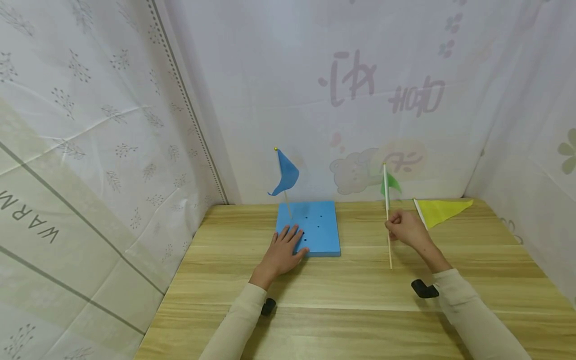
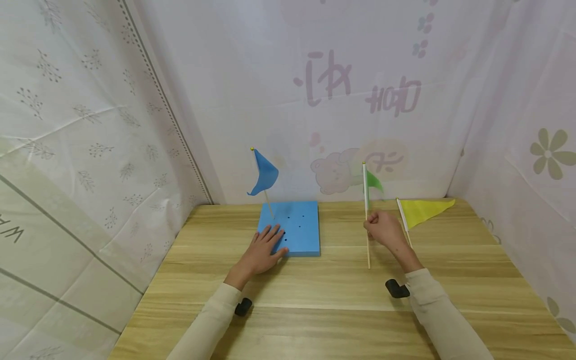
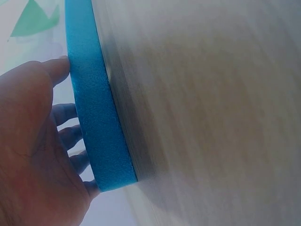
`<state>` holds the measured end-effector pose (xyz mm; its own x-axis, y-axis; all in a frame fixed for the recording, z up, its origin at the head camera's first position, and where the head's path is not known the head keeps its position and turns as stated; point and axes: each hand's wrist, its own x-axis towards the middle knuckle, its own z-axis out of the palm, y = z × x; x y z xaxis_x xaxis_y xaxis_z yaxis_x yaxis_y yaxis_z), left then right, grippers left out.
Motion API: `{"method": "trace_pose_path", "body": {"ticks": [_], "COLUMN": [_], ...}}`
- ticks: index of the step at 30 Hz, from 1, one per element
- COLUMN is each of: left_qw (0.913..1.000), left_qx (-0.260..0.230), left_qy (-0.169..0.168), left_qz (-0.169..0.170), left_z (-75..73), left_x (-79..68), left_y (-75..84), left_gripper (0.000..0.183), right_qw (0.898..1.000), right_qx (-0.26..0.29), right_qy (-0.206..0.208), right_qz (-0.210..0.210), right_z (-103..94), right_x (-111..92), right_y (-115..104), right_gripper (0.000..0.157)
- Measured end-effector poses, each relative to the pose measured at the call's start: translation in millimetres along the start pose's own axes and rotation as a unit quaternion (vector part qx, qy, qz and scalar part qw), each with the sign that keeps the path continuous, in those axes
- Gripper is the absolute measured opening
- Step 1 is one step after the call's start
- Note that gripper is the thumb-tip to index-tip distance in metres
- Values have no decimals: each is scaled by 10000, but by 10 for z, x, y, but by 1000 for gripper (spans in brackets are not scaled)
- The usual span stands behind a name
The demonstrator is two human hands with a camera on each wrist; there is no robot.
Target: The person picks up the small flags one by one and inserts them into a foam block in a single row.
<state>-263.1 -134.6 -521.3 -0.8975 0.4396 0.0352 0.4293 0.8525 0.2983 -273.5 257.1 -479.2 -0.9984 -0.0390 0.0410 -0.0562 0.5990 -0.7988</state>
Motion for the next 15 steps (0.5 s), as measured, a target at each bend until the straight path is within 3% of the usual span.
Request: {"method": "trace_pose_path", "body": {"ticks": [15], "left_qw": [10000], "left_qx": [59], "left_qy": [-45], "left_qz": [5], "left_z": [-6], "left_x": [4], "left_y": [-1], "left_gripper": [68], "right_qw": [9978], "right_qx": [-258], "right_qy": [349], "right_qz": [-498], "right_z": [-17], "right_x": [102], "right_y": [-211], "right_gripper": [13]}}
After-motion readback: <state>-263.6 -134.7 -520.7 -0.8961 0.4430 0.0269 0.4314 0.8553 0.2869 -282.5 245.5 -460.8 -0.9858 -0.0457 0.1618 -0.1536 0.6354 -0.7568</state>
